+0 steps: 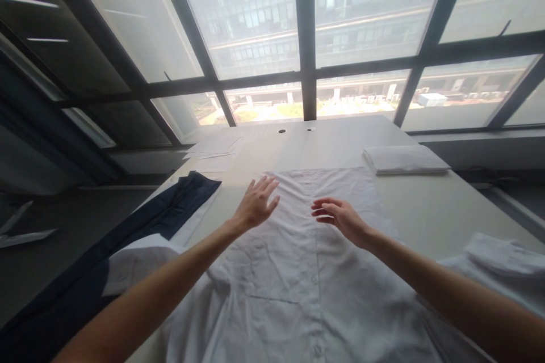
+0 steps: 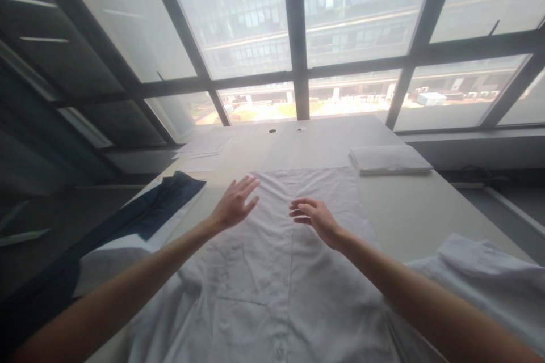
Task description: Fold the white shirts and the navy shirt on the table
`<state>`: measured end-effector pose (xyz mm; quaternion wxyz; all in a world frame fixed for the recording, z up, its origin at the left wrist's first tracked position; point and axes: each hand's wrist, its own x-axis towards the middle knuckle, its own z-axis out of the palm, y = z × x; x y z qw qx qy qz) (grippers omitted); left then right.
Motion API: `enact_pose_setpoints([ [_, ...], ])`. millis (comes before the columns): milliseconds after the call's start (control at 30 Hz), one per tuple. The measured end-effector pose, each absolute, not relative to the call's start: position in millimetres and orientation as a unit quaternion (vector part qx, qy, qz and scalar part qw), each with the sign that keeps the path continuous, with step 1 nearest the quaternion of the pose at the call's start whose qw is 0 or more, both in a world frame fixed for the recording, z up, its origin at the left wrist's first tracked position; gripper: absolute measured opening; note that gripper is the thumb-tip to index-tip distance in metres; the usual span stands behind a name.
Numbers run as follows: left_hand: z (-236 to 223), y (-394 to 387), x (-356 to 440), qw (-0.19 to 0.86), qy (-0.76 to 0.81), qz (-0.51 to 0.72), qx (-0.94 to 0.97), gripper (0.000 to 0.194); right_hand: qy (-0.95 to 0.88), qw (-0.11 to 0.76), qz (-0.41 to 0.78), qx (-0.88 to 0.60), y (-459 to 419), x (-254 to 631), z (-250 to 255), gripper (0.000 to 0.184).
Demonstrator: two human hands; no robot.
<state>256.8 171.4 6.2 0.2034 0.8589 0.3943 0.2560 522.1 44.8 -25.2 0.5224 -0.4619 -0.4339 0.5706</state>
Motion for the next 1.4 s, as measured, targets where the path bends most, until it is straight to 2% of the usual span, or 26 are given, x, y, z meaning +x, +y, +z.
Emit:
enact_pose_setpoints([
  [67,-8,136,250,0.104,0.397,0.168,0.897,0.056,-0.519,0.504,0.401,-0.563,36,537,-31,0.031],
  [167,-25,106,243,0.055,0.415,0.078,0.905,0.06,-0.61,0.418,0.176,-0.65,26,559,-38,0.044],
  [333,-10,122,261,0.019,0.413,0.106,0.905,0.06,-0.628,0.313,0.056,-0.71,37,573,-33,0.052],
  [433,2,149,287,0.021,0.459,0.097,0.883,0.052,-0.636,0.268,0.048,-0.722,55,557,-27,0.052],
  [533,-5,172,306,0.023,0.51,0.088,0.855,0.048,-0.659,0.217,0.08,-0.716,76,527,-23,0.048],
  [733,-39,191,310,0.032,0.552,0.072,0.83,0.057,-0.738,0.2,0.119,-0.634,131,480,-18,0.052],
  [867,-47,194,307,0.024,0.554,0.064,0.83,0.061,-0.742,0.173,0.155,-0.629,165,485,-27,0.062],
  [967,-51,194,306,0.011,0.552,0.068,0.831,0.063,-0.73,0.153,0.159,-0.647,183,496,-35,0.063],
  [1133,-54,194,307,0.011,0.552,0.077,0.83,0.063,-0.717,0.196,0.146,-0.653,202,512,-41,0.061],
  [1267,-50,193,307,0.025,0.554,0.062,0.83,0.063,-0.717,0.184,0.15,-0.656,208,522,-40,0.057],
  [1400,-48,193,306,0.028,0.552,0.057,0.831,0.06,-0.679,0.259,0.122,-0.676,195,526,-31,0.057],
])
